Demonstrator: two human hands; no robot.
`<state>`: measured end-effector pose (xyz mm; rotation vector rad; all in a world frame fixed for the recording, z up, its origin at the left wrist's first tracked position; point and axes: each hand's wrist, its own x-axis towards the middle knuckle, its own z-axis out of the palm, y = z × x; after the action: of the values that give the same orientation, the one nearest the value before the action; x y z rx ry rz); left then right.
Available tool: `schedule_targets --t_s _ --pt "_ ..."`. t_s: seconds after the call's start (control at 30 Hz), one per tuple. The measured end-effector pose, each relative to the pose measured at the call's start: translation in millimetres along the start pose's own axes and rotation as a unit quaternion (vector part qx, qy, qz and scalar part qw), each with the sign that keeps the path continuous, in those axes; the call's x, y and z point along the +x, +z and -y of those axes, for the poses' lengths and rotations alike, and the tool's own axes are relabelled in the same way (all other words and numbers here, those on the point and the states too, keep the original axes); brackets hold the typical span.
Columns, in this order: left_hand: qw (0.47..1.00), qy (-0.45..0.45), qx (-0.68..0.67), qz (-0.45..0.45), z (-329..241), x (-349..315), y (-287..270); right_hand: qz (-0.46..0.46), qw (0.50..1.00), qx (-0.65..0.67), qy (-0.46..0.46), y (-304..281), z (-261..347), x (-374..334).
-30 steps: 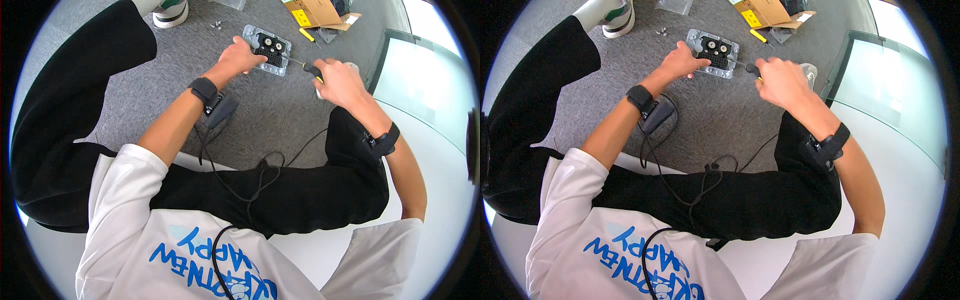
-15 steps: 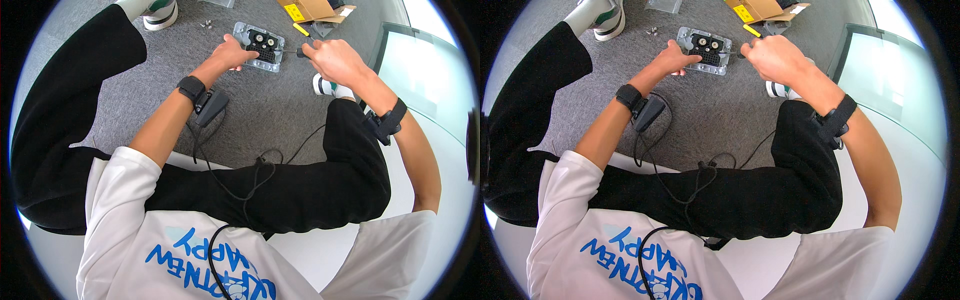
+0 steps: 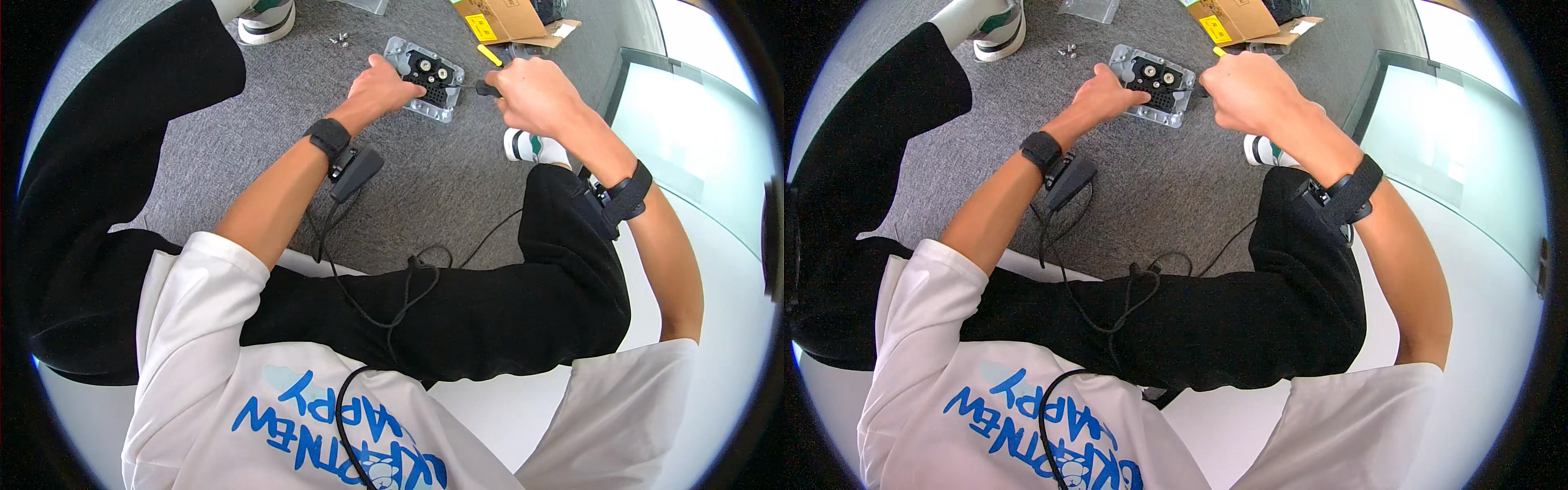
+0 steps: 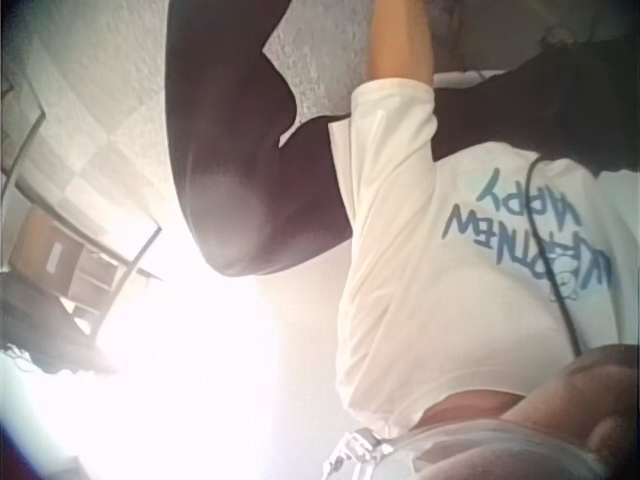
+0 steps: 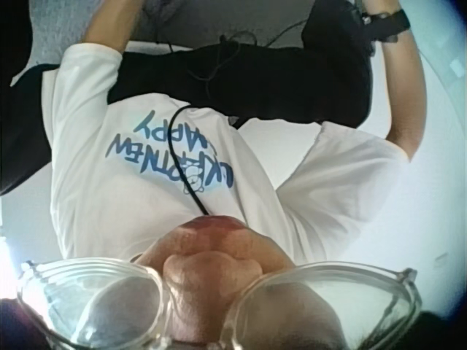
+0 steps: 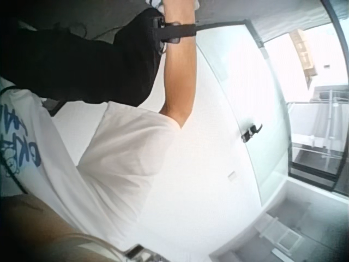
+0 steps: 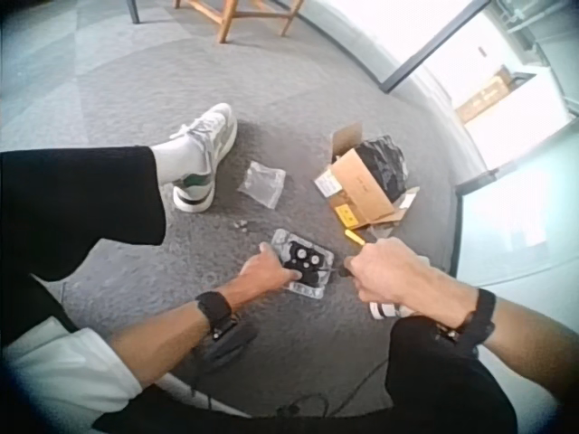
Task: The person uses a screwdriver to manipulate screws on a metal plate, handles small screws by hand, and picks up a long black cable while sitting on the floor.
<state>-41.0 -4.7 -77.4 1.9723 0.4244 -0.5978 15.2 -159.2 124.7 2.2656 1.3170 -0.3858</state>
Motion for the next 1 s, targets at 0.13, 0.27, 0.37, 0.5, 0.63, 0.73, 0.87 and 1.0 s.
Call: schedule_targets --t_s 0.13,0.27,0.37,0.5,0.63,0.73,0.87,1.0 --pt "1.000 0.007 -0.013 -0.005 0 -2 -2 0.065 0.997 -0.042 -0.016 -6 4 7" --pt "1.000 0.012 0.021 -0.001 1 -8 0 0.053 0.996 -0.046 -0.048 -13 6 11" --pt "1.000 0.001 0.028 -0.004 -1 -10 1 0.042 0.998 -0.037 -0.030 -12 5 11" --pt "0.999 -0.001 0.030 0.020 0 -10 4 0.034 0.999 -0.031 -0.016 -7 3 5" --pt "0.996 0.026 0.043 -0.071 -8 -15 14 0.043 0.998 -0.035 0.000 0 -6 1" --pt "0.994 0.024 0.038 -0.095 -12 -20 22 0.018 0.998 -0.037 -0.045 2 -11 0" --pt "0.991 0.019 -0.003 -0.136 -10 -18 31 0.037 0.999 -0.029 -0.026 0 -5 6" --pt "0.989 0.001 -0.036 -0.142 -18 -16 32 0.013 1.000 -0.011 -0.012 -2 -4 4"
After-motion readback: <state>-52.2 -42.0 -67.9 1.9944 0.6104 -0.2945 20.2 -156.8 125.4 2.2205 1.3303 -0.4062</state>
